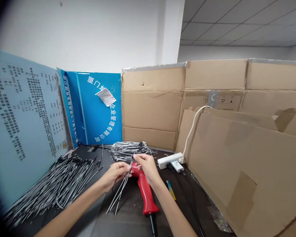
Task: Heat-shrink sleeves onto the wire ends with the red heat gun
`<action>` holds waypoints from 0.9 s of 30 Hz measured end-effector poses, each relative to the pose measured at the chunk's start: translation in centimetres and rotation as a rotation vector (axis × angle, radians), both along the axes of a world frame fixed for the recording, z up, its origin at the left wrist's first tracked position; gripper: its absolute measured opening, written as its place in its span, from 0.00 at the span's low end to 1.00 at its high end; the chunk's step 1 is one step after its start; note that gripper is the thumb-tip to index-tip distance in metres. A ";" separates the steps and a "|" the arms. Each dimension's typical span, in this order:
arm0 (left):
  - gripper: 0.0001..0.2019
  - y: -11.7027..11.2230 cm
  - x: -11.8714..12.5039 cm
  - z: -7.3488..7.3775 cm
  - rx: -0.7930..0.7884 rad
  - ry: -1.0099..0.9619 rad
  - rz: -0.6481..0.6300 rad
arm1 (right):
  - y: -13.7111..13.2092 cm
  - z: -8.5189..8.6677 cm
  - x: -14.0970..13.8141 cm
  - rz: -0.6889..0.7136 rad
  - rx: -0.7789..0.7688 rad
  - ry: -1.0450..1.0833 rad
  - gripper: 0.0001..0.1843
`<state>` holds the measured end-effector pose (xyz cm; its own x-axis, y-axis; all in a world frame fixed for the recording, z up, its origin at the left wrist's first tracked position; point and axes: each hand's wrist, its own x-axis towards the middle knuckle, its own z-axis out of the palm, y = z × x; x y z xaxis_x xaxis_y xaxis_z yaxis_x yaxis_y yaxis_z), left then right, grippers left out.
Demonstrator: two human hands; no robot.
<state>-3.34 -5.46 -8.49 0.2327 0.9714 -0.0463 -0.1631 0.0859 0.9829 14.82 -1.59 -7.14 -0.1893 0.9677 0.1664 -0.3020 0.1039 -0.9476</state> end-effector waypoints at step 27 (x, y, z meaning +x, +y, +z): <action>0.21 -1.0 1.9 -2.4 0.335 0.078 0.098 | -1.1 -1.1 -0.9 0.140 -0.046 0.035 0.23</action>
